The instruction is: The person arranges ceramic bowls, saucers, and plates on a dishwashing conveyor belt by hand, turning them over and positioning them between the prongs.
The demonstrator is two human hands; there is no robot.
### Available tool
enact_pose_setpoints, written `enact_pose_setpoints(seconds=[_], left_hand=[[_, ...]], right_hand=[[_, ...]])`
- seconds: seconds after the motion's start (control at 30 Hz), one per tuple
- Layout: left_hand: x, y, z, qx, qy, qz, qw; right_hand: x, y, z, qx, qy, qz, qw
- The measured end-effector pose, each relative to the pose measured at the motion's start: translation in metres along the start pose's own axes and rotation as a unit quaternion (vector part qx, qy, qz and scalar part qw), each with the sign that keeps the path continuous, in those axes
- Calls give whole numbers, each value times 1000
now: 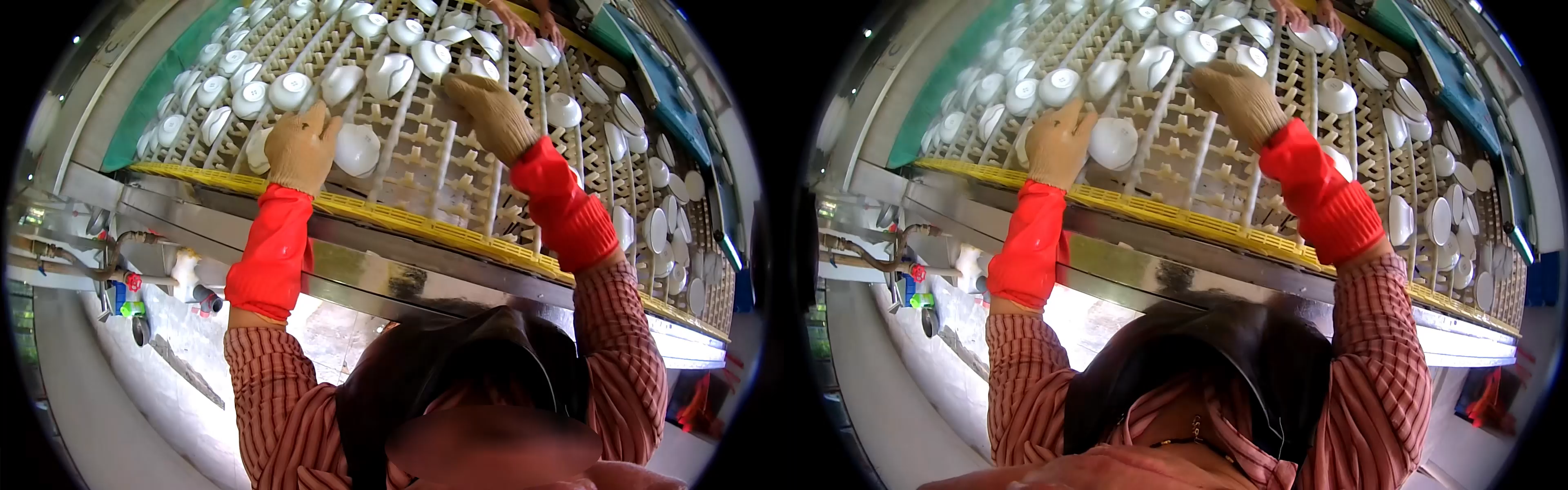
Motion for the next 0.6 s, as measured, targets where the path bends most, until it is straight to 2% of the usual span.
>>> enact_pose_setpoints(seconds=[0.03,0.1,0.13,0.17,0.2,0.23,0.3,0.43,0.47,0.57,0.6], left_hand=[[7,11,2,-26,20,-20,999],[23,40,1,-82,62,-60,993],[33,60,-1,-124,127,-97,979],[30,76,-5,-147,112,-110,977],[30,94,-4,-204,104,-149,962],[30,113,-4,-261,93,-191,942],[36,152,-8,-307,45,-236,921],[51,227,-8,-401,2,-273,874],[50,243,-6,-417,-15,-288,862],[42,303,2,-429,-13,-263,864],[41,324,9,-449,32,-242,860]], right_hand=[[6,19,-21,-33,73,143,986],[43,24,-65,13,113,10,994],[65,28,-87,29,126,-75,989],[90,33,-111,42,143,-160,976],[116,43,-134,14,165,-287,944],[138,55,-159,44,196,-389,899],[170,52,-200,-136,169,-455,864],[213,80,-269,-284,100,-441,846],[221,115,-288,-123,170,-466,860],[234,138,-299,-129,223,-452,854],[228,110,-293,-222,224,-423,849]])
Point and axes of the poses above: each hand's wrist, its own z-axis towards the middle knuckle, its own x-axis out of the back of the hand, y = z × x, the point moved 3 cm from there along z, towards the middle knuckle, and after that the axes turned 10 degrees about z, right-handed, at the moved point
